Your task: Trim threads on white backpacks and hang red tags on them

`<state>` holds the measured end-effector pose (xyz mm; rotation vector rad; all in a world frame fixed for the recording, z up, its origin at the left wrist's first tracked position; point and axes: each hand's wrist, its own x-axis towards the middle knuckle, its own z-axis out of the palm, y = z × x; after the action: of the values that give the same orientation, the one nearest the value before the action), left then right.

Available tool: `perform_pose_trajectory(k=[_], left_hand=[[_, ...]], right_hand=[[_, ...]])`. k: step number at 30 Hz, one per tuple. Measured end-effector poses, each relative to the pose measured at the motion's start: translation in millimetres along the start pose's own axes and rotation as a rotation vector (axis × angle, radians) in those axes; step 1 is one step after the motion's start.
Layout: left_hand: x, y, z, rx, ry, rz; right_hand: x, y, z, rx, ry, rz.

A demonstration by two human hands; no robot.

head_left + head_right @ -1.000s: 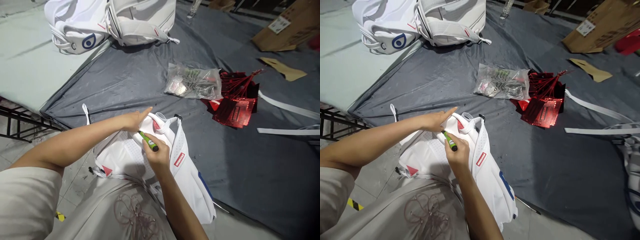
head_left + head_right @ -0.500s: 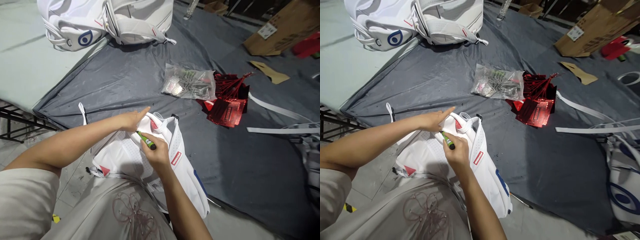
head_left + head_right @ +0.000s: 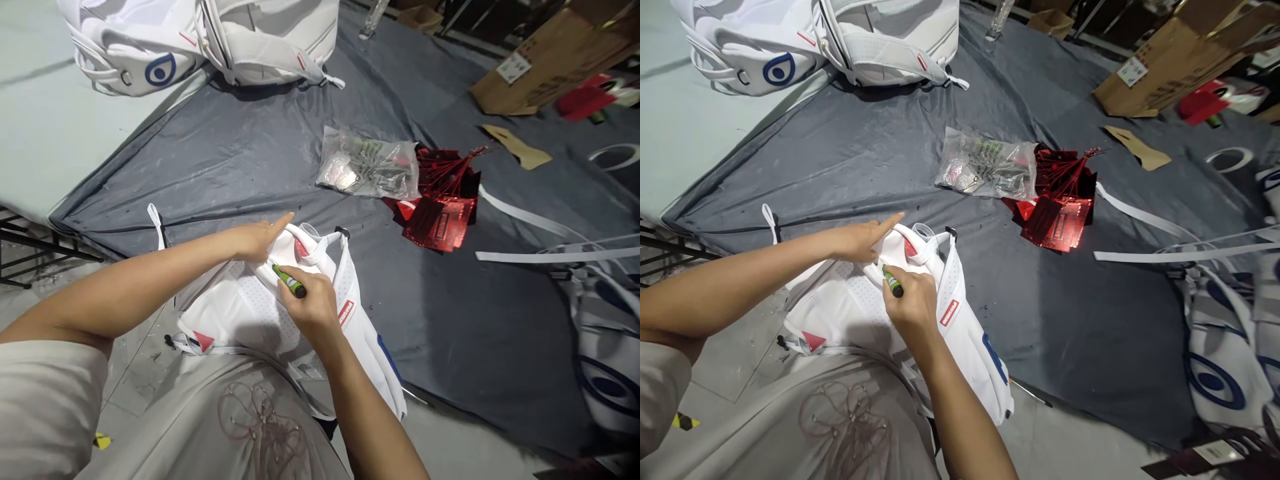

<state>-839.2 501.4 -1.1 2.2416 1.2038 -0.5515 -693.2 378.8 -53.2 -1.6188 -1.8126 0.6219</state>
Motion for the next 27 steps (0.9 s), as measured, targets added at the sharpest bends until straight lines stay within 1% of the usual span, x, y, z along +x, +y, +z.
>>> perform_pose_trajectory(k=[3, 7, 9, 12, 16, 19, 22, 27], left_hand=[[-1.3, 1.1, -1.0, -0.015, -0.016, -0.019], [-2.0, 1.2, -0.7, -0.026, -0.007, -0.013], [-0.9, 0.1, 0.5, -0.03, -0.007, -0.017], [1.7, -1.9, 2.5, -0.03, -0.002, -0.008], [2.9, -2.5, 3.7, -0.013, 0.001, 0.005], [1.2, -1.7, 2.7, -0.001, 0.002, 0.0], [-0.7, -1.2, 1.1, -0.008, -0.005, 0.005], [-1.5, -0.9, 0.2, -0.027, -0.008, 0.0]], right_hand=[[-3.1, -0.8, -1.4, -0.017, 0.014, -0.008], [-5.5, -2.0, 1.2, -0.029, 0.042, 0.01], [-4.9, -1.5, 3.1, 0.01, 0.052, 0.01], [-4.2, 0.5, 5.1, 0.103, 0.027, 0.026], [-4.9, 2.0, 6.9, 0.111, 0.085, 0.048], [-4.6, 1.9, 7.2, 0.14, 0.045, 0.058], [-4.6, 1.2, 5.0, 0.116, 0.045, 0.04], [-6.1, -1.1, 1.4, 0.007, 0.042, 0.013]])
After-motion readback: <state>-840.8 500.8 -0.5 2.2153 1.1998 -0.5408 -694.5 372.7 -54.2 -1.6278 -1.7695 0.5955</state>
